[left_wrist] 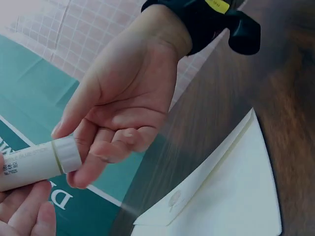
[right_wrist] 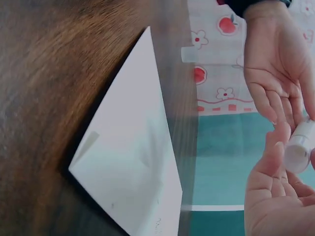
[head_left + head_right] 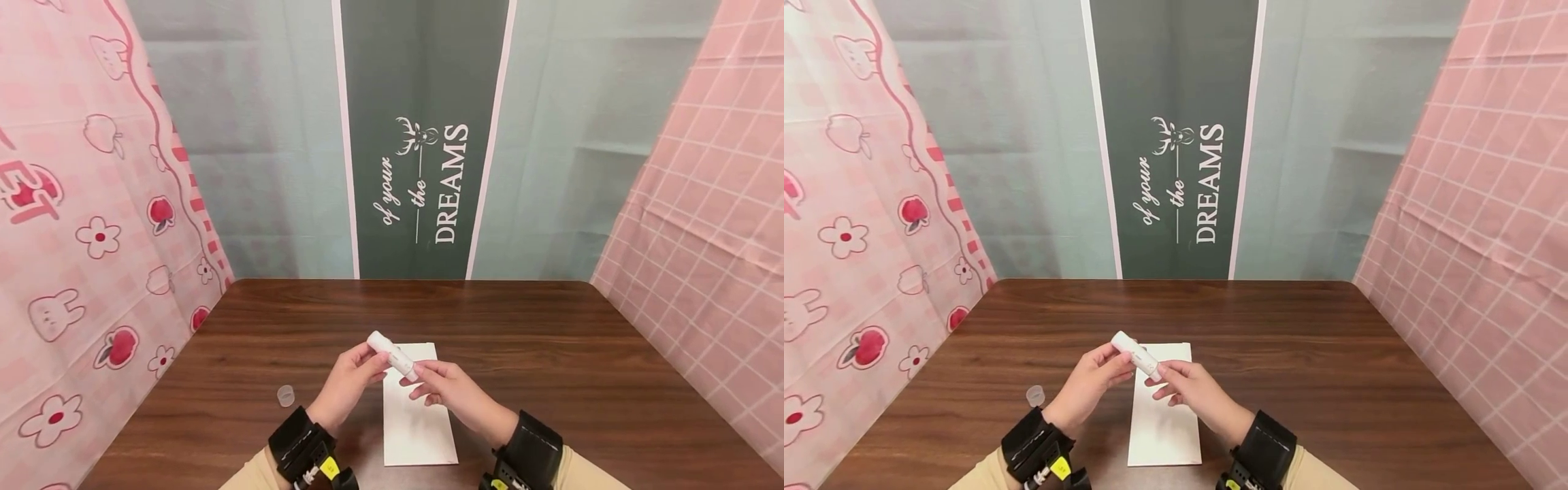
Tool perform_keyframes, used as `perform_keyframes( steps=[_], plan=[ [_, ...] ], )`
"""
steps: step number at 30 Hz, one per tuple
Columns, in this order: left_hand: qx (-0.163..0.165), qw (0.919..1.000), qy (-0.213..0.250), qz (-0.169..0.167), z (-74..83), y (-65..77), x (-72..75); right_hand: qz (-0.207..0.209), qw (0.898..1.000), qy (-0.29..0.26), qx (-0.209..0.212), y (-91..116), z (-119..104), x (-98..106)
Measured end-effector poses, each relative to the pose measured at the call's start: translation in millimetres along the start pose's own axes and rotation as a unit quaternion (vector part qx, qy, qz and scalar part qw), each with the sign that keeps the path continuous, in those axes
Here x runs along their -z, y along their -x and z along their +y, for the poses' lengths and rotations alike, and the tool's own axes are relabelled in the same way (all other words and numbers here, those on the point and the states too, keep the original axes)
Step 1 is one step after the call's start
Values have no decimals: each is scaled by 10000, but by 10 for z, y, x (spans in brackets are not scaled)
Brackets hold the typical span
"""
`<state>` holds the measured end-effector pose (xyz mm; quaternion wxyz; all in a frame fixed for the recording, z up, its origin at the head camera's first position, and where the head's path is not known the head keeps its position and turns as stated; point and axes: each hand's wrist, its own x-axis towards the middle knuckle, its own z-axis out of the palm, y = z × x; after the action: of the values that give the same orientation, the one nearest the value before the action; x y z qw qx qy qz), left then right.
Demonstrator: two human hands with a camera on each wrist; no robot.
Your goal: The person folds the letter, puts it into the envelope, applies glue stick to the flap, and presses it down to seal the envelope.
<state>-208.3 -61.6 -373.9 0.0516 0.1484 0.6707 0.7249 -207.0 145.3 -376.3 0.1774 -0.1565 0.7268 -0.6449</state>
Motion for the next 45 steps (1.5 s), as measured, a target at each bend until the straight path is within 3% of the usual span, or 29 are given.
perform_keyframes(
  steps=[8,13,21,31,40,45],
  plan=[
    [-9,9995,301,19,-37,12,-44,149,9994,-284,-131,-12,8,38],
    [-32,9994,320,157,-36,9,-77,301,9995,-96,-47,-17,21,51],
    [16,9995,184,260,-41,16,-114,785,9943,579,432,-28,35,13],
    [-41,9995,114,281,-30,33,-114,133,9998,-76,160,20,35,37],
    [3,9996,51,288,-36,36,-122,598,9960,494,440,8,42,26],
    [-69,9996,37,274,-51,33,-127,39,9997,-27,224,25,47,30]
  ],
)
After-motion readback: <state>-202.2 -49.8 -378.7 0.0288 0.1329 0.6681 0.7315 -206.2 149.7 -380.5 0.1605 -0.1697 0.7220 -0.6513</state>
